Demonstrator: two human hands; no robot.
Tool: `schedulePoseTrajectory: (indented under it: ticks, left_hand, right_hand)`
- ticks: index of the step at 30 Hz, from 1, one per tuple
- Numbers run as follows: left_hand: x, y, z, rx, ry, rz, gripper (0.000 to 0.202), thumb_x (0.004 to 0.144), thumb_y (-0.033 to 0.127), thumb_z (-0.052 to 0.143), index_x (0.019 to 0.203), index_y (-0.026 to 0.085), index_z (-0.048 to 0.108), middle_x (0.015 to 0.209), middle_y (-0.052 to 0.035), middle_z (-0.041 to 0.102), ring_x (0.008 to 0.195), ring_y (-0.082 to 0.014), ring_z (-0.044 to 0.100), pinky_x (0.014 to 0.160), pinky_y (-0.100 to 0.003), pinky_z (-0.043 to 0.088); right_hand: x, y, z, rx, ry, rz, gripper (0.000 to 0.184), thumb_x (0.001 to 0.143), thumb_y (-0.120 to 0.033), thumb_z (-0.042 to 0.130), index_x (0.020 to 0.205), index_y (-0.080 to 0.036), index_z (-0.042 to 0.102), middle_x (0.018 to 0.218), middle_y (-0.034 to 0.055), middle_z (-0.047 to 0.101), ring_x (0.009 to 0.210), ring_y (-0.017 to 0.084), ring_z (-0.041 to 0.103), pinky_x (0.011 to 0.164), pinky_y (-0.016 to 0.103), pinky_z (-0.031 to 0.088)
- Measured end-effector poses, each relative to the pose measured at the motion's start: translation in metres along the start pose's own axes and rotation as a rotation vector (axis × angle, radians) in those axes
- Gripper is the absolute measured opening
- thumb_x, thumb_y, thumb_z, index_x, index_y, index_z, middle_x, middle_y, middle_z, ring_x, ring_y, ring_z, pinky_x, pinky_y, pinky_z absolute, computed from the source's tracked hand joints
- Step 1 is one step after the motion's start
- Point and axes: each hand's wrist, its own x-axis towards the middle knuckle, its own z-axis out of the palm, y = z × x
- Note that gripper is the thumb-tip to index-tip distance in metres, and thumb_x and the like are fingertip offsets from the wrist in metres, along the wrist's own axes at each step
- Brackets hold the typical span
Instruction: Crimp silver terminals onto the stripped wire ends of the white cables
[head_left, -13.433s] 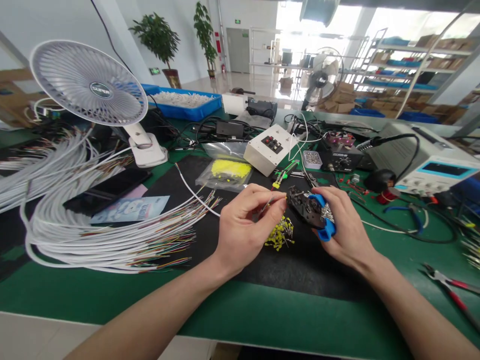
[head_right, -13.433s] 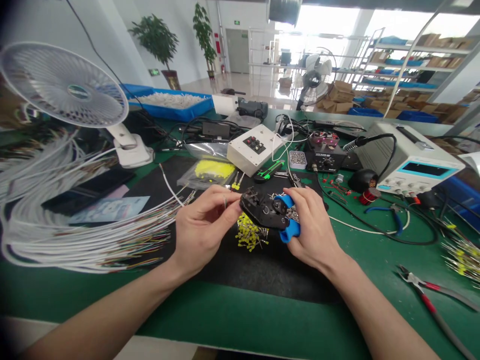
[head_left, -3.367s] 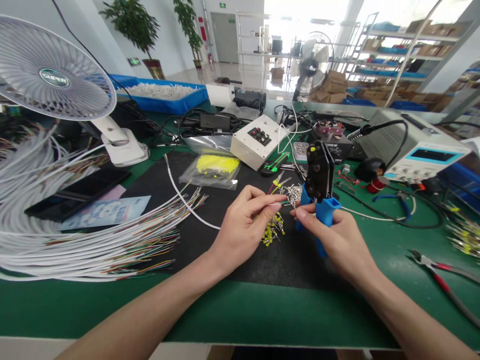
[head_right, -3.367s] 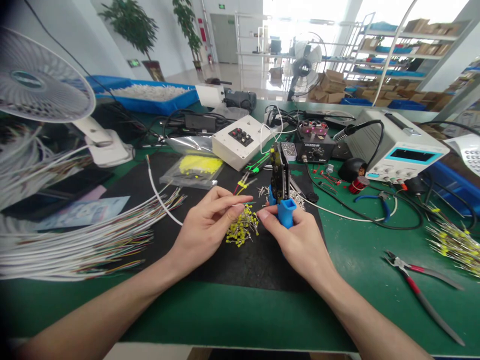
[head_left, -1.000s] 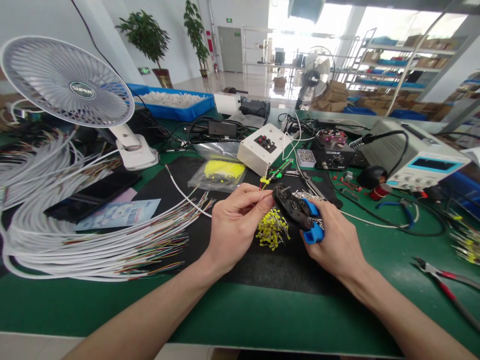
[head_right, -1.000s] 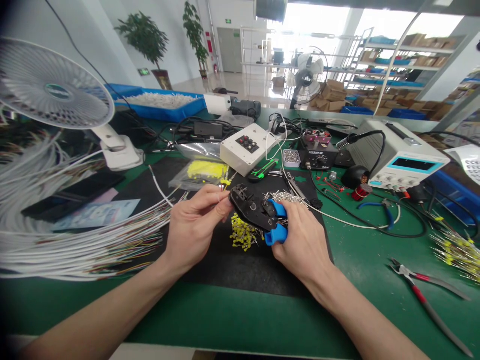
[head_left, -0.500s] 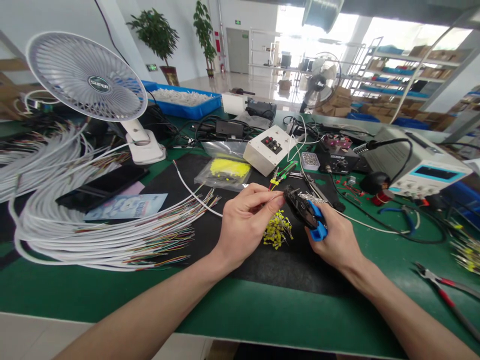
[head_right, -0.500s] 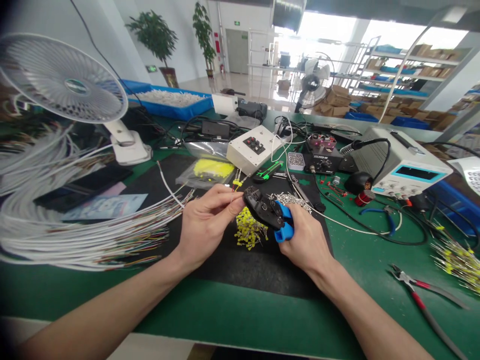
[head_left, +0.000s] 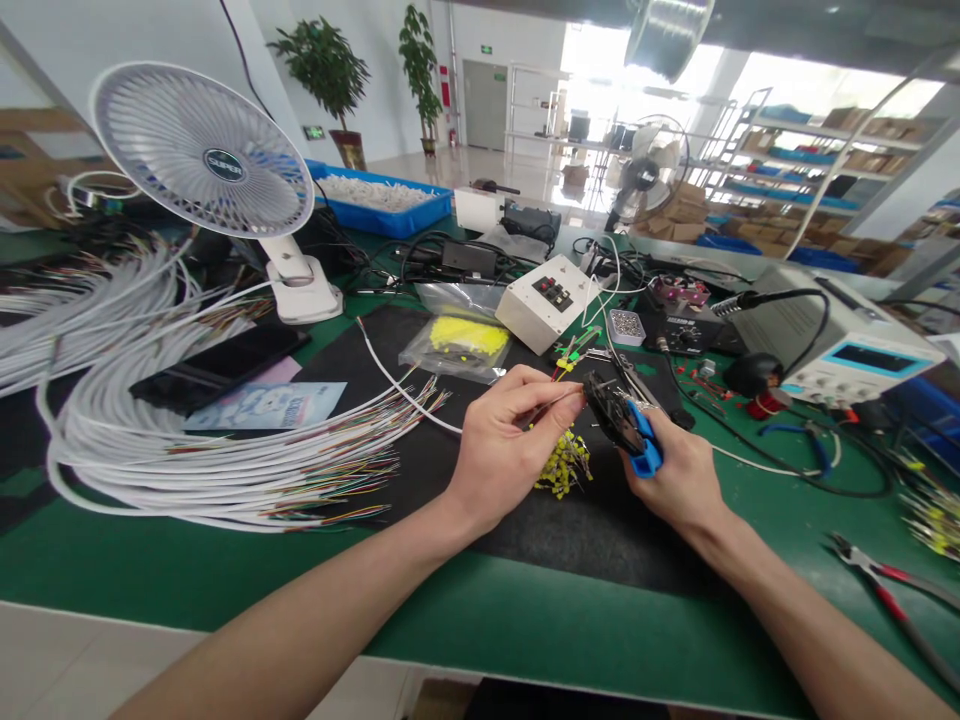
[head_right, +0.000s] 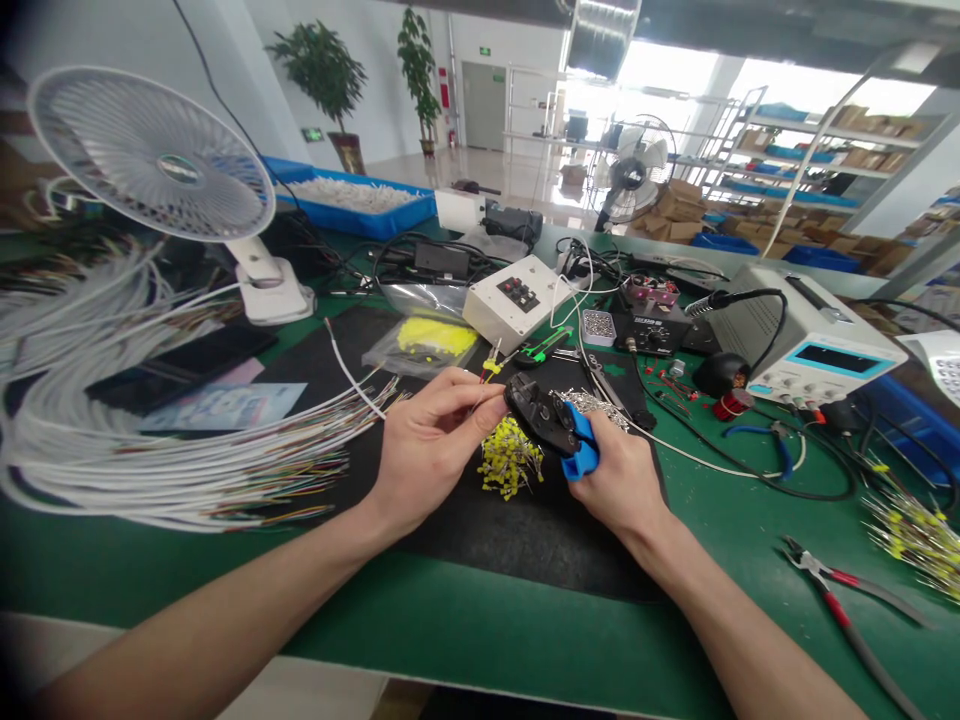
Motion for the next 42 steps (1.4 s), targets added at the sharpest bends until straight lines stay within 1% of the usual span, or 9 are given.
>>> schedulePoseTrajectory:
  ticks: [9, 16, 19, 21, 24, 26, 36, 39, 42]
  left_hand:
    - [-0.003, -0.004, 0.0, 0.002, 0.034, 0.147, 0.019, 0.086, 0.015, 0.075, 0.104, 0.021, 0.078, 0.096, -0.0041, 0.065, 0.085, -0.0139, 0.061, 0.07, -0.026, 0.05]
    - [-0.003, -0.008, 0.0, 0.046, 0.024, 0.137, 0.016, 0.087, 0.015, 0.074, 0.101, 0.021, 0.077, 0.095, -0.0038, 0.065, 0.084, -0.014, 0.062, 0.07, -0.026, 0.05]
    - [-0.001, -0.009, -0.001, 0.065, 0.027, 0.149, 0.016, 0.086, 0.015, 0.074, 0.101, 0.02, 0.077, 0.094, -0.0035, 0.065, 0.083, -0.0137, 0.061, 0.07, -0.026, 0.049]
    - [-0.001, -0.008, -0.001, 0.079, 0.025, 0.164, 0.015, 0.087, 0.015, 0.074, 0.1, 0.021, 0.077, 0.094, -0.0035, 0.065, 0.083, -0.0139, 0.061, 0.07, -0.026, 0.049]
    - [0.0, -0.006, 0.0, 0.105, 0.036, 0.182, 0.015, 0.087, 0.015, 0.074, 0.1, 0.021, 0.077, 0.093, -0.0032, 0.066, 0.083, -0.014, 0.062, 0.071, -0.027, 0.049]
    - [0.001, -0.004, 0.001, 0.126, 0.049, 0.181, 0.015, 0.086, 0.015, 0.075, 0.1, 0.021, 0.077, 0.092, -0.0029, 0.066, 0.082, -0.0137, 0.062, 0.071, -0.027, 0.049]
    - [0.001, -0.002, 0.004, 0.183, 0.08, 0.104, 0.013, 0.087, 0.017, 0.075, 0.099, 0.022, 0.078, 0.087, -0.0018, 0.065, 0.076, -0.0124, 0.059, 0.063, -0.026, 0.044]
    - [0.002, -0.002, 0.002, 0.206, 0.088, 0.078, 0.012, 0.089, 0.019, 0.074, 0.099, 0.022, 0.078, 0.085, -0.0013, 0.065, 0.074, -0.0117, 0.057, 0.061, -0.025, 0.042]
    - [0.002, -0.002, 0.001, 0.235, -0.008, 0.085, 0.011, 0.09, 0.02, 0.073, 0.099, 0.021, 0.078, 0.086, -0.0016, 0.065, 0.07, -0.0109, 0.057, 0.059, -0.025, 0.042]
  right_hand:
    - [-0.002, -0.001, -0.006, 0.007, 0.008, -0.013, 0.024, 0.073, -0.02, 0.062, 0.097, -0.024, 0.058, 0.076, 0.0013, 0.067, 0.065, 0.022, 0.066, 0.06, 0.028, 0.043]
    - [-0.002, 0.002, -0.006, 0.017, -0.008, -0.028, 0.021, 0.071, -0.018, 0.06, 0.091, -0.024, 0.054, 0.072, 0.0011, 0.063, 0.063, 0.023, 0.063, 0.059, 0.031, 0.043]
    - [0.002, 0.002, -0.009, 0.032, -0.011, -0.042, 0.034, 0.071, -0.017, 0.06, 0.104, -0.022, 0.057, 0.084, 0.0048, 0.066, 0.074, 0.026, 0.066, 0.066, 0.034, 0.049]
    - [0.004, 0.001, -0.013, 0.055, -0.004, -0.075, 0.049, 0.07, -0.016, 0.061, 0.119, -0.02, 0.055, 0.104, 0.0105, 0.067, 0.095, 0.03, 0.067, 0.08, 0.039, 0.053]
    - [0.007, 0.0, -0.018, 0.097, 0.027, -0.179, 0.073, 0.07, -0.015, 0.063, 0.141, -0.017, 0.044, 0.136, 0.0175, 0.055, 0.127, 0.035, 0.053, 0.107, 0.05, 0.045]
    - [0.008, -0.001, -0.02, 0.118, 0.039, -0.229, 0.081, 0.071, -0.014, 0.063, 0.148, -0.017, 0.039, 0.143, 0.0181, 0.05, 0.135, 0.035, 0.047, 0.114, 0.054, 0.04]
    - [0.003, -0.003, -0.015, 0.229, -0.047, -0.195, 0.076, 0.079, -0.013, 0.06, 0.151, -0.021, 0.038, 0.145, 0.0149, 0.05, 0.134, 0.031, 0.049, 0.114, 0.05, 0.043]
    - [0.003, -0.005, -0.018, 0.203, -0.01, -0.203, 0.075, 0.081, -0.015, 0.062, 0.151, -0.02, 0.039, 0.145, 0.0158, 0.049, 0.135, 0.032, 0.048, 0.114, 0.05, 0.042]
    - [0.004, -0.006, -0.023, 0.236, 0.062, -0.126, 0.067, 0.085, -0.021, 0.064, 0.149, -0.02, 0.043, 0.143, 0.0154, 0.052, 0.132, 0.032, 0.051, 0.111, 0.049, 0.044]
